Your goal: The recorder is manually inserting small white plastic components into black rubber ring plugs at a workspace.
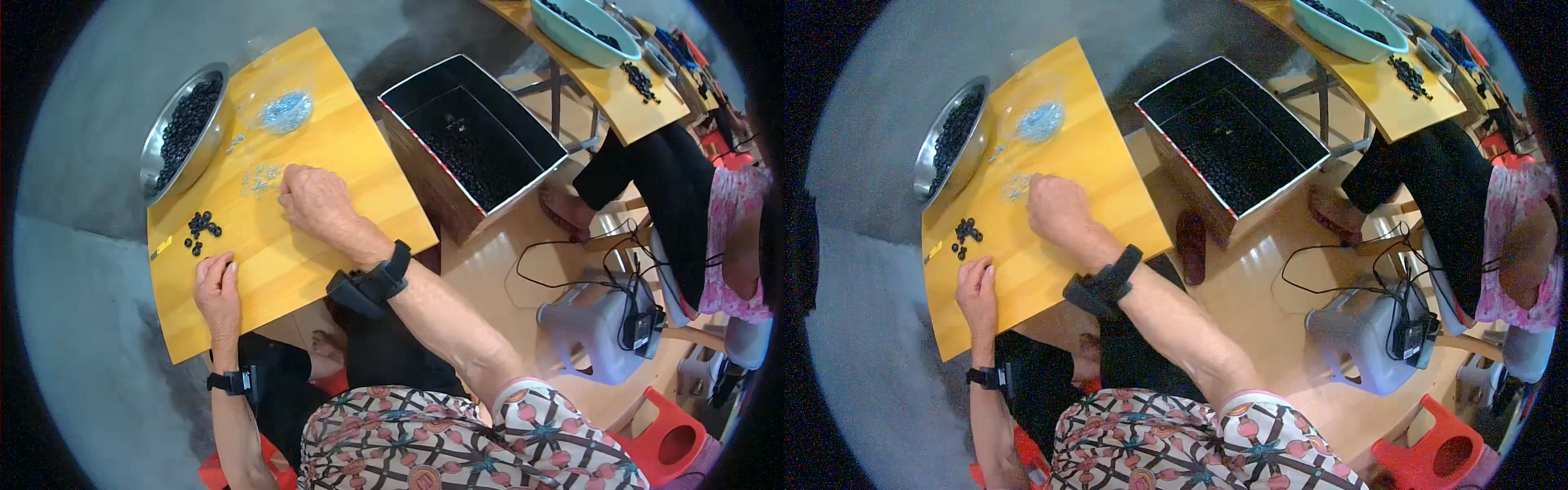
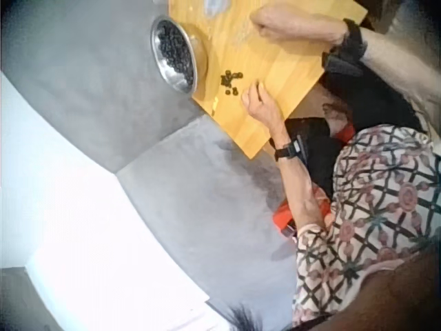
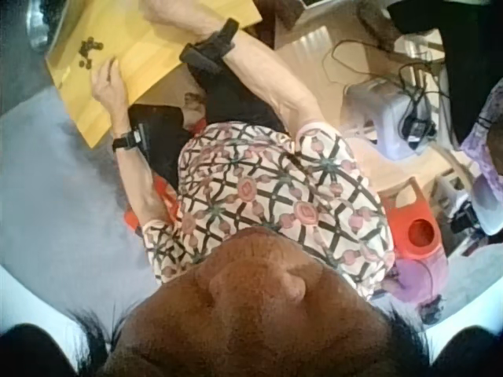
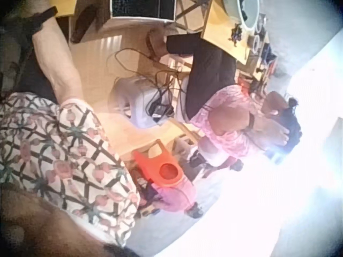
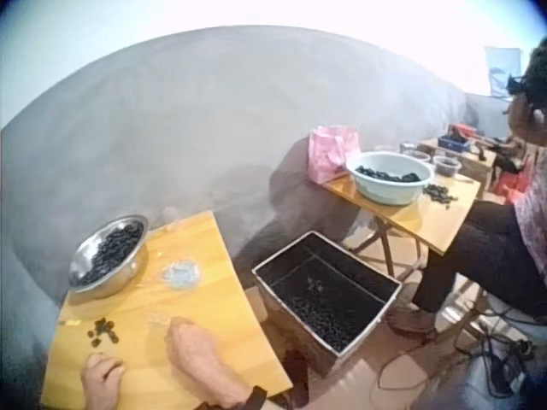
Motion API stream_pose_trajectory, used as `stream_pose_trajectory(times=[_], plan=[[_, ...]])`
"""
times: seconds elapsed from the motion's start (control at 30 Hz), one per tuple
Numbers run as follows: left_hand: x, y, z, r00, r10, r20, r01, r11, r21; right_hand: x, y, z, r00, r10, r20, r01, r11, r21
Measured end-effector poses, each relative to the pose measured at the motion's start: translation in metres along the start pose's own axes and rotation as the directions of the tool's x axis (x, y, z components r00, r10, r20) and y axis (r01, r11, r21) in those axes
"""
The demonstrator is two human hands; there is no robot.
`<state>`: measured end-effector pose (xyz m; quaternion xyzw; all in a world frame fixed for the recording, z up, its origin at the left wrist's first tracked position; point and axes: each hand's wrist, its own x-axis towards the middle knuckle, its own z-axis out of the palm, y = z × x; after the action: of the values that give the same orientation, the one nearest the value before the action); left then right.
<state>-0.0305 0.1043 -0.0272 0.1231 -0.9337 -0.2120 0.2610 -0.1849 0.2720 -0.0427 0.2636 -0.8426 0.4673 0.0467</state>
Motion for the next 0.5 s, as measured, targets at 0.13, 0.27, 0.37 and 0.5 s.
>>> stream_pose_trajectory(times=[0.13,0.27,0.37,0.5], plan=[[-0.005,-0.009,0.0,1.0,-0.016,-0.009,0.017,0.997,0.073,-0.004,-0.006,0.0,0.997,0.062,0.034,-0.067,0.979,0.191],[-0.005,-0.01,-0.003,0.997,-0.072,-0.021,0.071,0.997,-0.04,-0.014,-0.014,0.003,0.996,0.059,0.069,-0.073,0.971,0.228],[0.0,-0.017,-0.005,0.976,-0.214,-0.041,0.209,0.972,-0.107,-0.022,-0.015,0.012,1.0,-0.008,-0.006,0.009,0.951,0.31],[-0.001,-0.019,-0.007,0.969,-0.227,-0.095,0.203,0.956,-0.214,-0.022,-0.01,0.014,0.994,-0.098,-0.043,0.106,0.965,0.239]])
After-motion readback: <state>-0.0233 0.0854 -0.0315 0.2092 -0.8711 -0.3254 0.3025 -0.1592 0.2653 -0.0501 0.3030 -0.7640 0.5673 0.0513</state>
